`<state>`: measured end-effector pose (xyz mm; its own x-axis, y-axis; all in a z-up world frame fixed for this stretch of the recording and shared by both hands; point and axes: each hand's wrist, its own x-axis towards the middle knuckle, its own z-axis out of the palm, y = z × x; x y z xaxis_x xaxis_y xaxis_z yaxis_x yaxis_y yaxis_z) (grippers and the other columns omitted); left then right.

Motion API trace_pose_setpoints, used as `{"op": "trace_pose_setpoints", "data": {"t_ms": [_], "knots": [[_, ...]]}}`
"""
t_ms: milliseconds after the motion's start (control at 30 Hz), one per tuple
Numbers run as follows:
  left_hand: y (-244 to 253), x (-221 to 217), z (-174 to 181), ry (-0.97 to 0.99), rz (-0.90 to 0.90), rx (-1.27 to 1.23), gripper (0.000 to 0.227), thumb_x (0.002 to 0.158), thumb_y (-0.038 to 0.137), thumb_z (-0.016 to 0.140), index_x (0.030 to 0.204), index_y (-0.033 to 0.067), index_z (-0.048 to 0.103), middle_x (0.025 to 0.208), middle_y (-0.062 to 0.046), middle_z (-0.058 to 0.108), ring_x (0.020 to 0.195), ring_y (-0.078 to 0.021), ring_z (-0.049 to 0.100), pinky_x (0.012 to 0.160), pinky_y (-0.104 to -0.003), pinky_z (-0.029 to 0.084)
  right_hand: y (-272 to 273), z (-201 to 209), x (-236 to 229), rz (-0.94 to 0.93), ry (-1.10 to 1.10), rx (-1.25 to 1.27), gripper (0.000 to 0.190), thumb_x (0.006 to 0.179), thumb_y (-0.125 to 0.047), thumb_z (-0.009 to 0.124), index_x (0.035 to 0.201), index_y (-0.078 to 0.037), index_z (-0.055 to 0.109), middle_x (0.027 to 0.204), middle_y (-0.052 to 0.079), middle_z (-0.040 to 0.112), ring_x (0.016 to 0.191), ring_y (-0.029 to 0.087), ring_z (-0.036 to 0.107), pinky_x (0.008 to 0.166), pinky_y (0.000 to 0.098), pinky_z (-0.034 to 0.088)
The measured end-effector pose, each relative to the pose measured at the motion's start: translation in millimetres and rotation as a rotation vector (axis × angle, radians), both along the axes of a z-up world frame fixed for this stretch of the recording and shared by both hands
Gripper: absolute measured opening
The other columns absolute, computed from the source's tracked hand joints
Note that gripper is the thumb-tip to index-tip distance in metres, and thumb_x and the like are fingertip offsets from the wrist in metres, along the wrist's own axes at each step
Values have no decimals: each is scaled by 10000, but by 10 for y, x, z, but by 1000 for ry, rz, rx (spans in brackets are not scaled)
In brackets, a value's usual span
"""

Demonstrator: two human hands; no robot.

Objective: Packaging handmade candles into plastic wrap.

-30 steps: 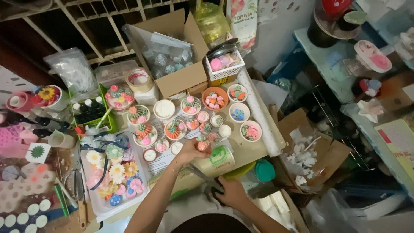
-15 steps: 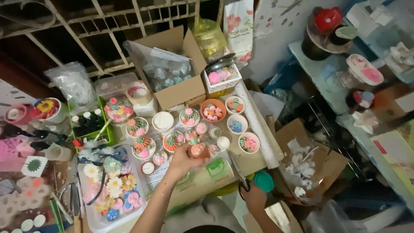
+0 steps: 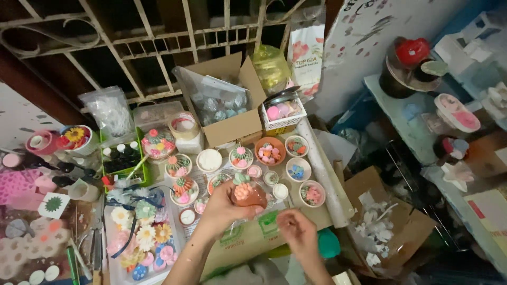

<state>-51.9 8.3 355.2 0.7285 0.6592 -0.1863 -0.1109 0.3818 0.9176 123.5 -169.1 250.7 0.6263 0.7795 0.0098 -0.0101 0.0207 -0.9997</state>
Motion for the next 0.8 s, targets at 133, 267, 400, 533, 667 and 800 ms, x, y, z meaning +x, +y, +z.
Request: {"op": "trace_pose_setpoints", "data": {"t_ms": [133, 267, 400, 533, 667, 800], "knots": [[2, 23, 208, 16, -30, 149, 469, 661, 66, 901, 1075, -20, 698, 974, -63, 774, 868, -119, 718, 809, -294, 592, 210, 611, -317, 267, 11, 64, 316, 786, -37, 785, 1087, -15, 689, 916, 4, 716, 779, 67, 649, 696, 227, 537], [-8, -3, 442, 85, 7, 248, 521, 635, 109, 915, 1101, 7, 707, 964, -38, 784, 880, -99, 725, 837, -286, 591, 372, 618, -365, 151, 47, -161, 80, 885, -58, 770, 914, 17, 769, 771, 46, 775, 665, 87, 667, 600, 234, 508], [49, -20, 376, 112, 28, 262, 525, 625, 120, 924, 1090, 1, 711, 955, -47, 789, 866, -103, 725, 823, -290, 597, 340, 703, -330, 224, 91, -91, 69, 870, -41, 777, 855, 15, 739, 762, 34, 758, 676, 70, 659, 595, 233, 503], [45, -56, 448, 76, -2, 164, 520, 611, 119, 933, 1065, -19, 718, 945, -65, 788, 853, -118, 731, 815, -298, 601, 287, 734, -259, 257, 80, -10, 93, 843, -19, 800, 834, 8, 712, 761, -6, 711, 681, 53, 631, 601, 223, 500], [24, -69, 417, 62, -8, 133, 519, 589, 101, 940, 1045, -13, 722, 933, -56, 781, 830, -112, 721, 799, -286, 589, 246, 860, -210, 269, -67, -31, 99, 818, -14, 823, 795, 8, 730, 719, -15, 706, 649, 39, 610, 569, 216, 482], [-30, -104, 460, 53, -14, 117, 494, 590, 78, 952, 1011, -40, 723, 917, -61, 779, 813, -117, 714, 787, -286, 584, 207, 933, -131, 271, -139, -29, 125, 812, -14, 836, 772, 12, 720, 704, -22, 661, 625, 26, 543, 537, 211, 417]]}}
